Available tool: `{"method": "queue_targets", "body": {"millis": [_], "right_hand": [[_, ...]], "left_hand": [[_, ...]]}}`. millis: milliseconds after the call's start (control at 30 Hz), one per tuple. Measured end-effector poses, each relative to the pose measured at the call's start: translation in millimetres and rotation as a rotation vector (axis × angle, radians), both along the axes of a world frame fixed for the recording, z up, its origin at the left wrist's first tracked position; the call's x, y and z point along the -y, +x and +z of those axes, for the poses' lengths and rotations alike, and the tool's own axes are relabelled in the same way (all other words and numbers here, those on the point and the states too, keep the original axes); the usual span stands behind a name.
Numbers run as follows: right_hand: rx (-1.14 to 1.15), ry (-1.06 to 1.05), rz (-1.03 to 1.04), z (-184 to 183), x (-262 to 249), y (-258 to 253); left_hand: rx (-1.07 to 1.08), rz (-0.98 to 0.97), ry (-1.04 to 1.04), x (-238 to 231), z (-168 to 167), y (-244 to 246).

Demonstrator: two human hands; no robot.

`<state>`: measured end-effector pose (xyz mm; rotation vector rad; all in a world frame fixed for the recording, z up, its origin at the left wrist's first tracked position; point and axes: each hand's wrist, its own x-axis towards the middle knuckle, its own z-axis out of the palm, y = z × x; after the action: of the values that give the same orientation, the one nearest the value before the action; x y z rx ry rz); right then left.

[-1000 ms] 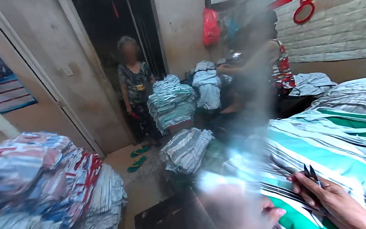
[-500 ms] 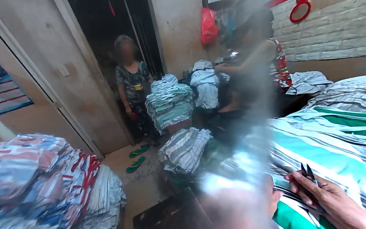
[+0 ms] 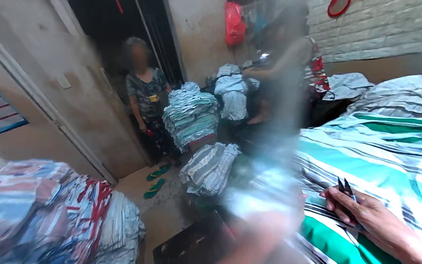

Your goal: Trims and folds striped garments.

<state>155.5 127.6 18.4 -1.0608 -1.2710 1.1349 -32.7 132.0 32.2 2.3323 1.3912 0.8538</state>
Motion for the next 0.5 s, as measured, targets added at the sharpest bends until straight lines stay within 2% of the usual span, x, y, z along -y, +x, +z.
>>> {"method": "queue_targets", "body": {"millis": [200,367,500], "right_hand": [[0.084,-0.121,-0.036,39,24,-14],[0.06,-0.074,0.015,20,19,-7],[0.128,-0.193,-0.05,61,44,-21]], "left_hand": [[0.106,0.005,-0.139,-6,12,-14],[0.115,-0.038,-0.097,-7,-2,-20],[-0.008,-0.042,-0.057,1,6,-15]]}}
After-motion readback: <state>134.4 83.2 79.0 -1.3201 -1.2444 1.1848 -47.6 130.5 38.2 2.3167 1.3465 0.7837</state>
